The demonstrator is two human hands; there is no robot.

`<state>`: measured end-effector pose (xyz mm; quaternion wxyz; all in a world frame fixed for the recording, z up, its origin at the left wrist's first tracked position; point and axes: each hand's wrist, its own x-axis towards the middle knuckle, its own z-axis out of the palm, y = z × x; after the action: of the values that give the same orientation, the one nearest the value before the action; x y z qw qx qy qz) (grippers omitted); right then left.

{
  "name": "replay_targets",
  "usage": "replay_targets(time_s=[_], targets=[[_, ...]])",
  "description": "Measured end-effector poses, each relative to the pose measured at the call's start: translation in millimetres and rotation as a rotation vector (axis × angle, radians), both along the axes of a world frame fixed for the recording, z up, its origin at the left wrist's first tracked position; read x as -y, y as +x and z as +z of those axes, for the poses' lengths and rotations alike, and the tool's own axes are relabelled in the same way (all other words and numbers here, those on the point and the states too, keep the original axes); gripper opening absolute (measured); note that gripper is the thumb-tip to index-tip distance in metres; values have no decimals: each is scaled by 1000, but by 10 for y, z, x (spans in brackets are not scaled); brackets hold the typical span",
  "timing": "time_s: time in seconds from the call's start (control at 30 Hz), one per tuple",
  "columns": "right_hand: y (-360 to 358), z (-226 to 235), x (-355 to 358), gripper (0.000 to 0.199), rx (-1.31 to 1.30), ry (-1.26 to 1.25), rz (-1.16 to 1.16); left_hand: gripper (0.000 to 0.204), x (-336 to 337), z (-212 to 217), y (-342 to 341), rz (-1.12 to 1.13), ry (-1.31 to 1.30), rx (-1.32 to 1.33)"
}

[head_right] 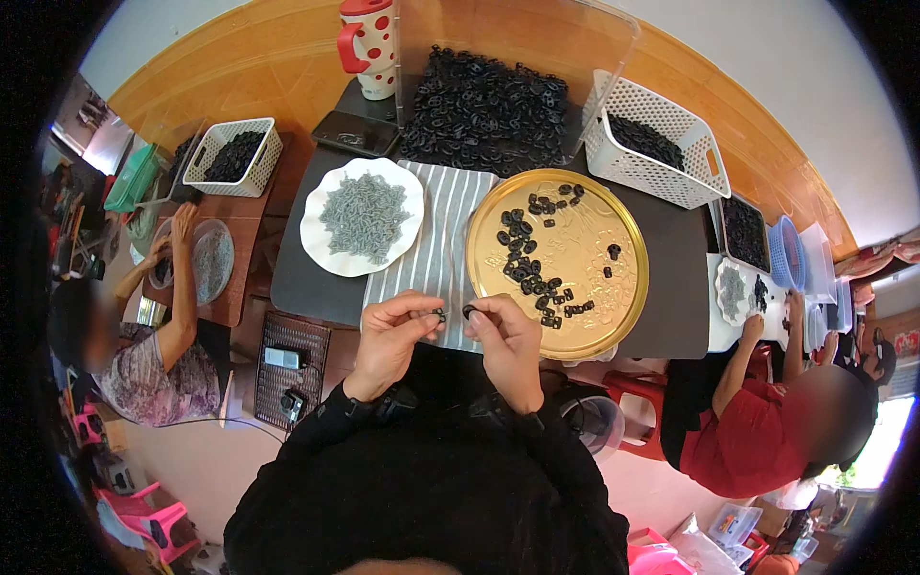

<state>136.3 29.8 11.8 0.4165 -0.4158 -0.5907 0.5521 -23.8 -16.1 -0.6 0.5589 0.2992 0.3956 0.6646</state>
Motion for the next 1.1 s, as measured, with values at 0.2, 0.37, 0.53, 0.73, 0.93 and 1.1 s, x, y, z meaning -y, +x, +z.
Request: replay_targets(time_s=[0.2, 0.37, 0.53, 0.73, 0.93, 1.1], targets=[[31, -32, 26, 16, -294, -195, -75, 23, -17, 39, 131, -13, -5, -22], [44, -38, 69, 14, -320, -168, -97, 24, -15, 54, 190, -21, 1, -84], [66, -56, 90, 13, -343, -161, -77, 23, -7, 8, 208, -7, 10, -103], [66, -31, 126, 12, -343, -153, -84, 24, 13, 25, 234, -18, 16, -96], [69, -70, 144, 12, -291, -70, -85, 25, 26, 12, 244, -26, 17, -63], [78, -94, 146, 11, -220, 23, -80, 24, 38, 32, 254, -24, -3, -60]])
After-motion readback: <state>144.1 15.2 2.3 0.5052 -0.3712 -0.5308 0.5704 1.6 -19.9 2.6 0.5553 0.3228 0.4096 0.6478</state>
